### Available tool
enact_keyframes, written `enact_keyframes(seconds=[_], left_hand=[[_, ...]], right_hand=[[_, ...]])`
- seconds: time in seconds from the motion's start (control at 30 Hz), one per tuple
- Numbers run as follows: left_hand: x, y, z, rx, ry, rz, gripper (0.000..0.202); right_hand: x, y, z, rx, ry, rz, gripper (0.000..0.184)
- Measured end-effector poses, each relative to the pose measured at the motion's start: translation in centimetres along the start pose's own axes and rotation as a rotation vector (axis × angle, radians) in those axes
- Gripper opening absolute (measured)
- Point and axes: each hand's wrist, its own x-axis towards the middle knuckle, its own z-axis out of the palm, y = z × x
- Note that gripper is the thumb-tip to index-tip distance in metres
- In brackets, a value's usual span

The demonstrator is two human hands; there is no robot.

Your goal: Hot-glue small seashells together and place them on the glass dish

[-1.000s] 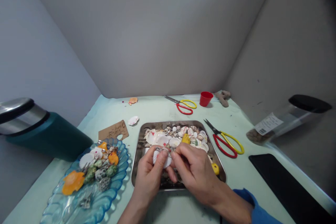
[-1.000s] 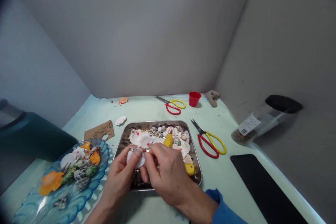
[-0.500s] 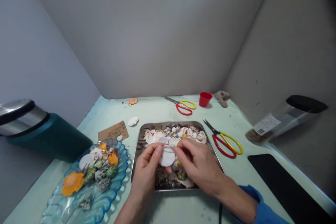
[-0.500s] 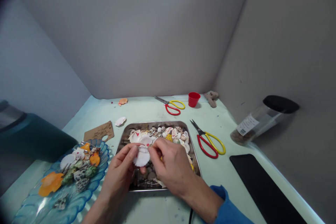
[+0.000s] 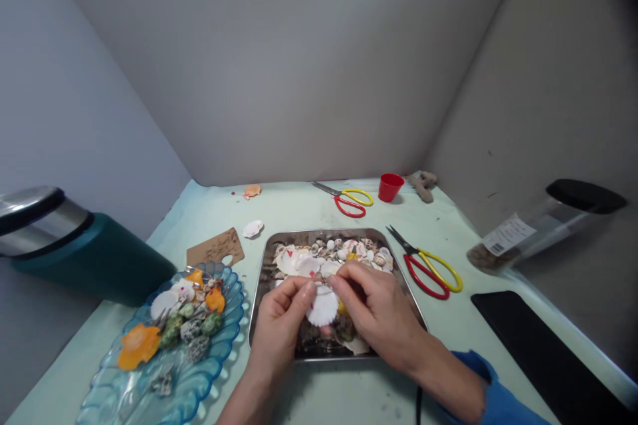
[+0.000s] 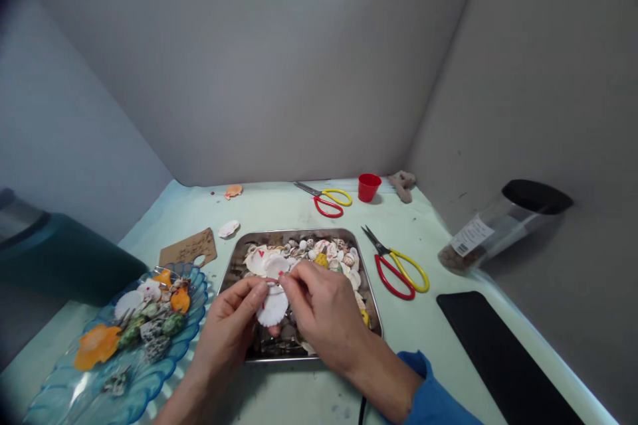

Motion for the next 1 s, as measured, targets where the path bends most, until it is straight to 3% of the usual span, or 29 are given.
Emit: enact_keyframes(seconds=[0.8, 1.0], left_hand=[[-0.1, 0.26, -0.19, 0.008, -0.054, -0.012, 0.026], [-0.01, 0.09, 0.19, -0.008, 0.008, 0.004, 0.025]], right_hand=[[-0.46, 0.31, 0.6, 0.023, -0.007, -0.019, 0.026], [-0.33, 0.57, 0.6, 0.015, 0.012, -0.003, 0.027]])
